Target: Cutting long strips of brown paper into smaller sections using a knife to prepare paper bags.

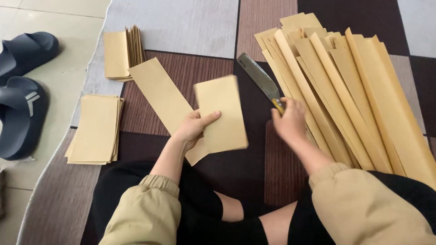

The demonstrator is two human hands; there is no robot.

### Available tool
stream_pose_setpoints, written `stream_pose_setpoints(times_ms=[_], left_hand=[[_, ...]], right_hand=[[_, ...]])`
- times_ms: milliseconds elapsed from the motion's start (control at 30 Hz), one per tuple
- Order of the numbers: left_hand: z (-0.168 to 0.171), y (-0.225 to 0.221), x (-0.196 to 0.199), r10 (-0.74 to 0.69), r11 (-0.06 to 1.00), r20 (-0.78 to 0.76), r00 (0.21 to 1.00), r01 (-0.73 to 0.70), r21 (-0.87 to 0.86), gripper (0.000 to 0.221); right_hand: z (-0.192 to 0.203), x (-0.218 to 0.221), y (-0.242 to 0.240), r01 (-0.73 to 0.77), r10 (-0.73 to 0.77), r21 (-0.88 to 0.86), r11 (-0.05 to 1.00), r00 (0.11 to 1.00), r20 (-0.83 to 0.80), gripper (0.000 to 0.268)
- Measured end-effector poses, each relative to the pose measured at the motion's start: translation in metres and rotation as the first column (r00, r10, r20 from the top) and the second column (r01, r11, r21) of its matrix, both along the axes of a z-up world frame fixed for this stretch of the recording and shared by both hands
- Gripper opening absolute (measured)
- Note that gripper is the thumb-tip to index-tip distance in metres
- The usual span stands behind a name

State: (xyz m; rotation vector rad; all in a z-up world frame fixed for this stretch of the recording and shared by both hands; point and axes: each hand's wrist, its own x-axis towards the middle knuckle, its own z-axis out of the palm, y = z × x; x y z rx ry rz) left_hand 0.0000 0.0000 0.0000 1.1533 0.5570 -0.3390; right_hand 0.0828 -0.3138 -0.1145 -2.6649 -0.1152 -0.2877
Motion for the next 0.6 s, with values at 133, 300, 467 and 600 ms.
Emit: stream_pose_setpoints(times_ms=[133,300,467,600], left_hand=[[-0.016,0.003,0.007,0.062,0.989,0.025,0.998,-0.058,-0.139,0.035],[-0.028,0.011,0.009,0.122,0.976,0.077,0.990,-0.105,-0.190,0.036],[-0.030,0.016,0.008,0.155,0.970,0.071,0.985,-0.138,-0.198,0.038],[-0.022,0.020,0.008,0.115,0.958,-0.020,0.993,-0.116,-0.262,0.033]], right_hand=[[-0.029,0.015,-0.021,0.013,-0.057,-0.138,0.990,0.947,-0.316,0.075],[0.010,0.016,-0.011,0.111,-0.077,0.052,0.992,0.895,-0.440,0.067],[0.143,-0.019,-0.014,-0.100,0.112,0.069,0.993,0.975,-0.190,0.055],[0.183,-0.045,-0.042,-0.303,0.301,-0.127,0.944,0.953,-0.033,0.052]])
